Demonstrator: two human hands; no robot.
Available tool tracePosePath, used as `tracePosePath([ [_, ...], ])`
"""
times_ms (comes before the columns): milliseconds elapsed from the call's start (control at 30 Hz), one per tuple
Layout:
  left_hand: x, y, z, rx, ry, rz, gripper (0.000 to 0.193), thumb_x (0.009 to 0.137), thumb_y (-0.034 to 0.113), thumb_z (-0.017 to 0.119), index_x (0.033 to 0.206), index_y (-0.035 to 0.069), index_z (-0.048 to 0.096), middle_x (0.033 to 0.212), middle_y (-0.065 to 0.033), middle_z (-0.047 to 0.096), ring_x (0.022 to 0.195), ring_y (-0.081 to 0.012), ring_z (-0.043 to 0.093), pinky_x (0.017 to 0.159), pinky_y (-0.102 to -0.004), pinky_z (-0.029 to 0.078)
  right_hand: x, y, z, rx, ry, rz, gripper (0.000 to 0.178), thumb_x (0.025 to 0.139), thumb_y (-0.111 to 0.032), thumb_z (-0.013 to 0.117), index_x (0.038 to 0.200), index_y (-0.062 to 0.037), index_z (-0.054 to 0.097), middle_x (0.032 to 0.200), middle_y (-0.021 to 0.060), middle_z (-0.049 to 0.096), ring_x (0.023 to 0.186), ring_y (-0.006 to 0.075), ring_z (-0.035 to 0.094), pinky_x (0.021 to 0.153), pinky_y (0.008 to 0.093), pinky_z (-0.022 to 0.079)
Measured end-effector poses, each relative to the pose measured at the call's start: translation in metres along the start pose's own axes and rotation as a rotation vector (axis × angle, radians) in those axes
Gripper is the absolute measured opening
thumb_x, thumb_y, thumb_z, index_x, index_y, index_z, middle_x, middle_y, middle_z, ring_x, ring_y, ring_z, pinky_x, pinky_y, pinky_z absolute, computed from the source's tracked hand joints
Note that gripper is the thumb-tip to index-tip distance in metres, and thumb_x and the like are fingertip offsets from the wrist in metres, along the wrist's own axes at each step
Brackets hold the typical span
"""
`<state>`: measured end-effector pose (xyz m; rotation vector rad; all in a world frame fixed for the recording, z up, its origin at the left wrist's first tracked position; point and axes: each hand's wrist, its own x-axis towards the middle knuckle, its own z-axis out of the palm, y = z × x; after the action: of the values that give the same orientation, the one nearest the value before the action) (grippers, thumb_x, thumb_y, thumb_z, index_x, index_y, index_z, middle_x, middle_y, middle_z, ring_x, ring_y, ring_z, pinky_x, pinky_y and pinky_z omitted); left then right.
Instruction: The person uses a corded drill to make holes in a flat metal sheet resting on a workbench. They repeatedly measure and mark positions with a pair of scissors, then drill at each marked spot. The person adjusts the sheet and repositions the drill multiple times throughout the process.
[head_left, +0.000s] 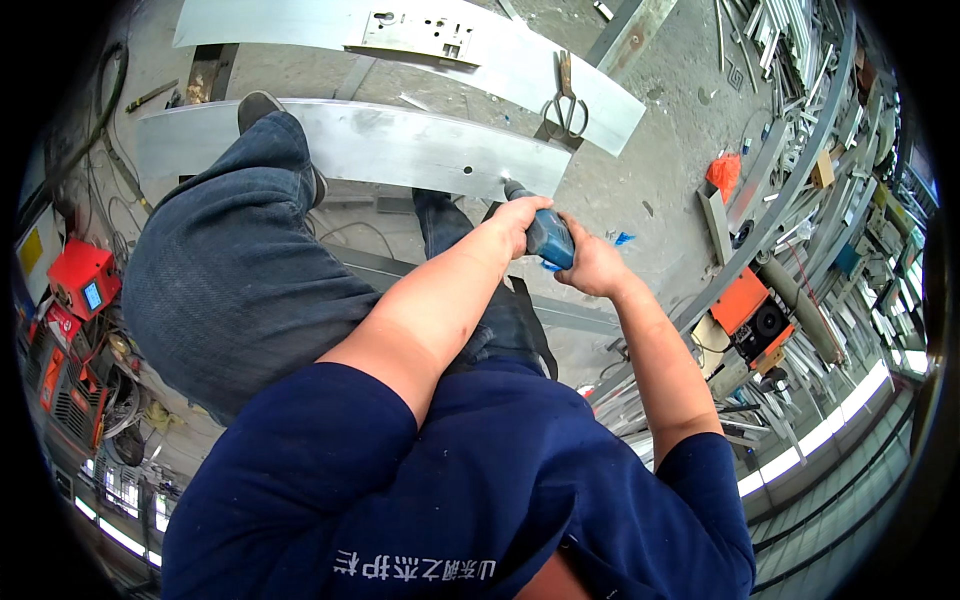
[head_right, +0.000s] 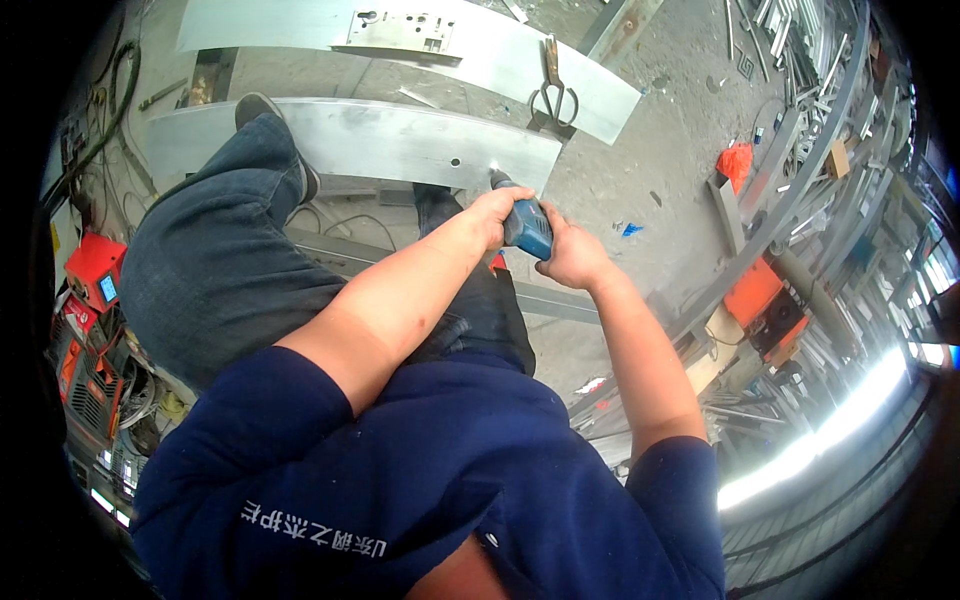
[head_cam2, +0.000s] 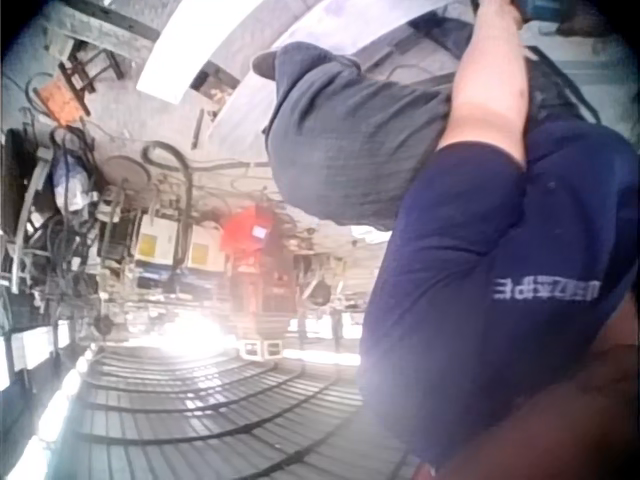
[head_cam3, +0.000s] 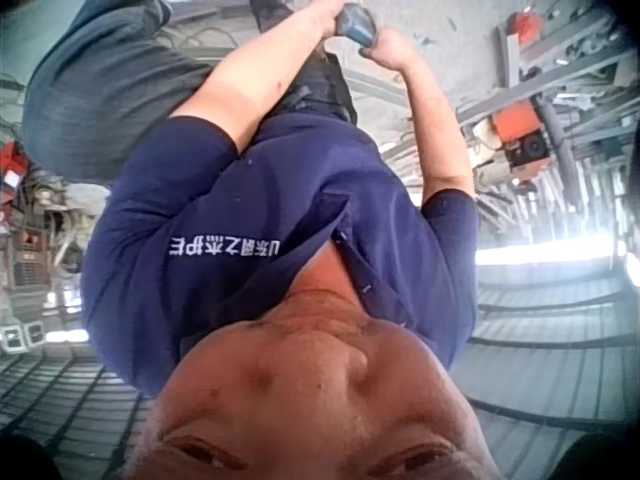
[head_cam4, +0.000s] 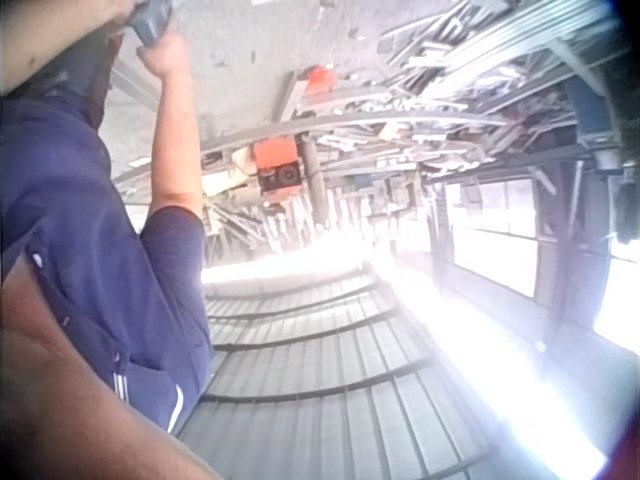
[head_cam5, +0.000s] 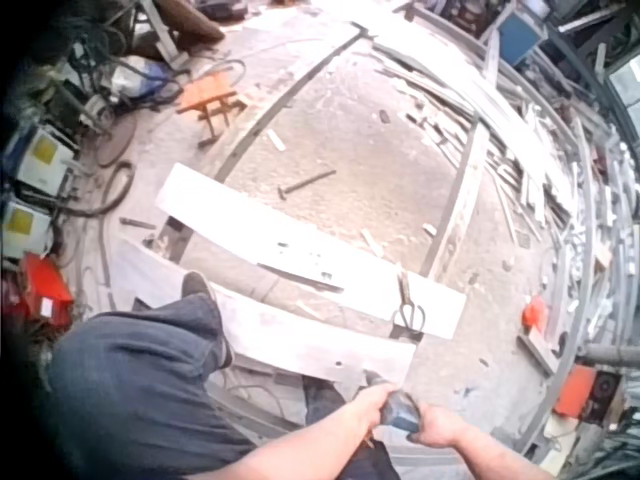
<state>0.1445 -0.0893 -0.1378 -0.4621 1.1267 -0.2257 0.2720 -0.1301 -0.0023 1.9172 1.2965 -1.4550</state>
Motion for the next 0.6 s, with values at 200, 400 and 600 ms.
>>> tracePosePath([
  [200,0.008,-0.004,-0.007,-0.048,-0.042,0.012,0.035,0.091,0.027,0.069,0.114,0.003,0.058,0.105,-0.0138,0.068,0.09,-0.0284,0.07,0.084,-0.0449,0.058,-0.01,-0.012,-0.001,-0.111,0.07,-0.011,0.096,0.07,-0.019,0.078,0.152,-0.011,0.03,0.103,0.0261,0.069,0.098,0.0432,0.067,0.088,0.0478,0.054],
  [400,0.008,-0.006,-0.012,-0.119,-0.056,-0.005,0.039,0.09,0.028,0.07,0.116,0.002,0.057,0.108,-0.0144,0.067,0.093,-0.029,0.069,0.087,-0.0453,0.057,0.0,-0.02,0.001,-0.305,0.064,0.042,0.077,0.073,-0.011,0.067,0.146,-0.0135,0.04,0.093,0.0193,0.071,0.087,0.0383,0.07,0.076,0.0473,0.056],
  [600,0.009,-0.004,-0.011,-0.137,-0.082,-0.008,0.042,0.089,0.03,0.071,0.117,0.003,0.057,0.113,-0.0157,0.066,0.098,-0.0311,0.068,0.09,-0.0476,0.055,0.004,-0.014,0.002,-0.335,0.087,0.029,0.074,0.074,-0.012,0.064,0.144,-0.0168,0.044,0.09,0.0168,0.072,0.083,0.0372,0.07,0.074,0.0475,0.056],
])
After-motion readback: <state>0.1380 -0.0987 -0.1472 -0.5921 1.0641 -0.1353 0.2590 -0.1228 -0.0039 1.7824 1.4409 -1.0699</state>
